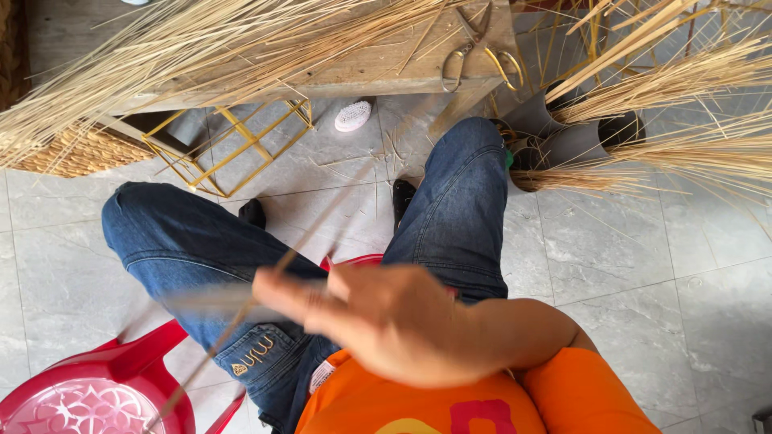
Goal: The person sits on a low stool and uses a knife to sharpen thin dried plant sticks. They hold each stick with one hand and scrape the blade along its length to create a pointed tip, then set the finished stick aside and pick up another.
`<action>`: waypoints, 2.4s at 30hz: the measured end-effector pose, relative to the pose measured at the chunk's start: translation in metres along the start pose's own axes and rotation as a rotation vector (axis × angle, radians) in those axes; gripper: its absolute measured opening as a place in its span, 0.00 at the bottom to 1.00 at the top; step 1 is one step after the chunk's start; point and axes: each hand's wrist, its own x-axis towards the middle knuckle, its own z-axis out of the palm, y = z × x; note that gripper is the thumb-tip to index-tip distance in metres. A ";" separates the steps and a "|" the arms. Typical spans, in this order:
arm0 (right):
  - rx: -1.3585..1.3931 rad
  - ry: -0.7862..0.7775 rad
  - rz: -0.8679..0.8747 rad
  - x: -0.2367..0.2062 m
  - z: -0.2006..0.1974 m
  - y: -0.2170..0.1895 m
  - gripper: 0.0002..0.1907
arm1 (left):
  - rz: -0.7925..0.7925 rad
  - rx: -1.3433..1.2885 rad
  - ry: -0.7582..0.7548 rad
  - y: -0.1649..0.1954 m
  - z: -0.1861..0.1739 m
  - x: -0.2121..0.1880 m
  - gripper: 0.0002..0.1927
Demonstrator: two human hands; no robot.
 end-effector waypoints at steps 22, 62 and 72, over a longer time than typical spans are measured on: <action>-0.305 0.246 0.359 -0.010 0.058 0.157 0.32 | -0.403 0.143 -0.397 -0.042 0.094 0.030 0.21; -0.380 0.469 0.130 0.010 0.021 0.201 0.12 | -0.394 0.156 -0.088 -0.089 0.139 0.019 0.11; 0.867 0.493 0.640 -0.051 0.095 0.228 0.15 | -0.688 -0.417 -0.181 -0.131 0.154 0.024 0.20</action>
